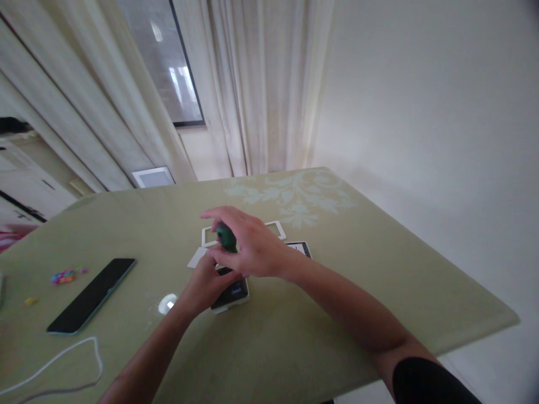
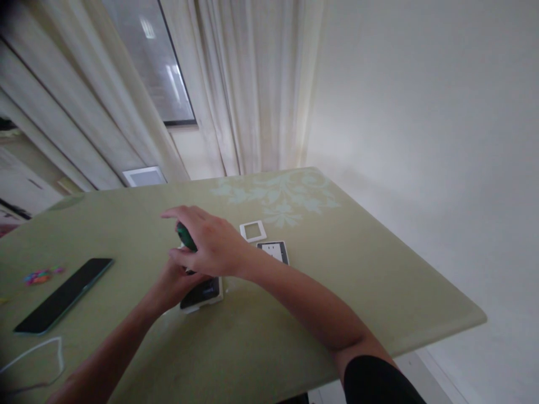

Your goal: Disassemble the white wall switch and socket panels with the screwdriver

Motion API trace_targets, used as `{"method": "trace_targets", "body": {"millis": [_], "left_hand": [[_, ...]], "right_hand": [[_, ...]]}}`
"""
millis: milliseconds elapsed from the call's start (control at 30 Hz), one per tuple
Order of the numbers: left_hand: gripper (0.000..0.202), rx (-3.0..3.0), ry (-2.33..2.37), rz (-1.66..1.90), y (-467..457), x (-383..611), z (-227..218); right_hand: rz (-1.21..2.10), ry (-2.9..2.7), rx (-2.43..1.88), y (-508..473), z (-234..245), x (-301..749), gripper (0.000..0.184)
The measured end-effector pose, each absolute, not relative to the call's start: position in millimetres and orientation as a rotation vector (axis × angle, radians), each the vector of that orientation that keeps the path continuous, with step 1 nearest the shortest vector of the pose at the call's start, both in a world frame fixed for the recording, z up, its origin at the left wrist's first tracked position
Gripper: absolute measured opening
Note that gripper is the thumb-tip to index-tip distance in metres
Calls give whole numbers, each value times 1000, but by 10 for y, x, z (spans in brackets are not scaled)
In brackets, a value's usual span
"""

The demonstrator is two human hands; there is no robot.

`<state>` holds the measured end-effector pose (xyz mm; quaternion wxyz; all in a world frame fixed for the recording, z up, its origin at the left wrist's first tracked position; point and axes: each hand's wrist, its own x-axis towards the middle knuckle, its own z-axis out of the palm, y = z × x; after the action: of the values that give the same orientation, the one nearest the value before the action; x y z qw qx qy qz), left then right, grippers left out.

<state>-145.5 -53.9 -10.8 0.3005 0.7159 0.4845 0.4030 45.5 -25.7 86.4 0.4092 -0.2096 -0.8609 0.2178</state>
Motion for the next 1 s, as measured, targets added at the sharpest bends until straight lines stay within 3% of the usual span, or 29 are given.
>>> {"method": "trace_targets", "body": {"millis": [233, 433, 567, 800, 1000], "left_hand": [[25, 1957, 1402, 1049, -600, -1454, -81], [30, 1997, 1484, 1052, -613, -1427, -94], [17, 2294, 1360, 681, -703, -1471, -27], [22, 2575, 1547, -9, -750, -1326, 277], [15, 2724, 1501, -259, -701, -1152, 439]], "right_hand": [[533, -2211, -655, -279, 860, 463, 60], [472, -2214, -766, -313, 969, 547, 46], [457, -2037, -728, -311, 1105, 681, 44], [416, -1897, -736, -339, 1272, 858, 43], [355, -1894, -725, -350, 1287, 903, 43]]}}
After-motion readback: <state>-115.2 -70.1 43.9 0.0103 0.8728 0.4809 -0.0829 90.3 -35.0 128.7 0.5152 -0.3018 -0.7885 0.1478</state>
